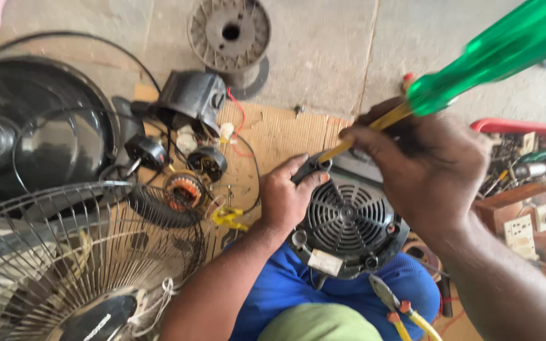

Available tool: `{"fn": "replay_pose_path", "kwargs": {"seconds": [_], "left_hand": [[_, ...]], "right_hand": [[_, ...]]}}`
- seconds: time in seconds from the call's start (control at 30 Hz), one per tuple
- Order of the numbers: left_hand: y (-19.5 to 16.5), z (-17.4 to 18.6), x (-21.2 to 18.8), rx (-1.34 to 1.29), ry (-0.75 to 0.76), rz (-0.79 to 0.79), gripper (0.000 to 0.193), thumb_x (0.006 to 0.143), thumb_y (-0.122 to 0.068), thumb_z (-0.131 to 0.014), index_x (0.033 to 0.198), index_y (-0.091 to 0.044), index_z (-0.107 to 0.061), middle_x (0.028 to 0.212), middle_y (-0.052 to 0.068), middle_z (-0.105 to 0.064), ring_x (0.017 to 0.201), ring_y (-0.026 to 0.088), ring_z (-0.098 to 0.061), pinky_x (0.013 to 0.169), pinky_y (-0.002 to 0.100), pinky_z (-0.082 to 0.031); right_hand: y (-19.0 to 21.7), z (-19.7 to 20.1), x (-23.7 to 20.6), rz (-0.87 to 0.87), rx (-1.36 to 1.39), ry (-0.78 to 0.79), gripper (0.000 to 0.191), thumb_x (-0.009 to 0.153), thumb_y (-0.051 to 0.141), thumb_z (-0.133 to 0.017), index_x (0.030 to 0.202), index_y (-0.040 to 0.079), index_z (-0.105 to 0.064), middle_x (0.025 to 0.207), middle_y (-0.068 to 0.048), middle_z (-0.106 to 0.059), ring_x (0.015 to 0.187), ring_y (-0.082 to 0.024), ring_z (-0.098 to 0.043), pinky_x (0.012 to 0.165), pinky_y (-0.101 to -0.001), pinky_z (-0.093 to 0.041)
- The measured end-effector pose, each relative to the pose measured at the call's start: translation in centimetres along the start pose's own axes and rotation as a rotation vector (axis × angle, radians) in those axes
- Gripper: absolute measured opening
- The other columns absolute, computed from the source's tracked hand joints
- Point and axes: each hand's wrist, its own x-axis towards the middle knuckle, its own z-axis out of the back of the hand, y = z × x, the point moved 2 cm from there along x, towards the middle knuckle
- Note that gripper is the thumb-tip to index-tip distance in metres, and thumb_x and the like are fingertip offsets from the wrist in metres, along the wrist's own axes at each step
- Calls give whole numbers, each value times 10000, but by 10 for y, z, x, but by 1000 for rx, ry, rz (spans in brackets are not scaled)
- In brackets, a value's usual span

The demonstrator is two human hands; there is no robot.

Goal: The person manipulates a fan motor and housing, then uses tape to secure parts of a red electric kettle.

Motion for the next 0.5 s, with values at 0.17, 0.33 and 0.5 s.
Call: {"fn": "replay_pose_path", "kwargs": {"seconds": [0.17,0.33,0.5], "left_hand": [[0,1,3,32,0,-2,511,786,-274,-894,1153,38,-724,969,177,-778,867,236,-788,784,333,-607],[5,-1,-2,30,-15,12,466,791,-277,-879,1132,11,-744,955,166,-786,864,240,-795,781,334,-607],[7,0,2,60,-10,3,496,780,-266,-900,1155,13,-734,966,175,-783,880,247,-788,790,333,-600]], "right_hand": [[8,7,3,18,281,194,196,921,11,-708,1114,14,-672,1037,-67,-759,978,-84,-737,855,-235,-608],[9,10,1,188,154,243,43,923,-26,-686,890,-1,-676,946,-95,-752,938,-112,-742,819,-264,-610],[6,-6,-1,75,83,54,85,1014,20,-772,1059,-15,-708,956,-76,-764,821,-106,-708,753,-249,-575]]}}
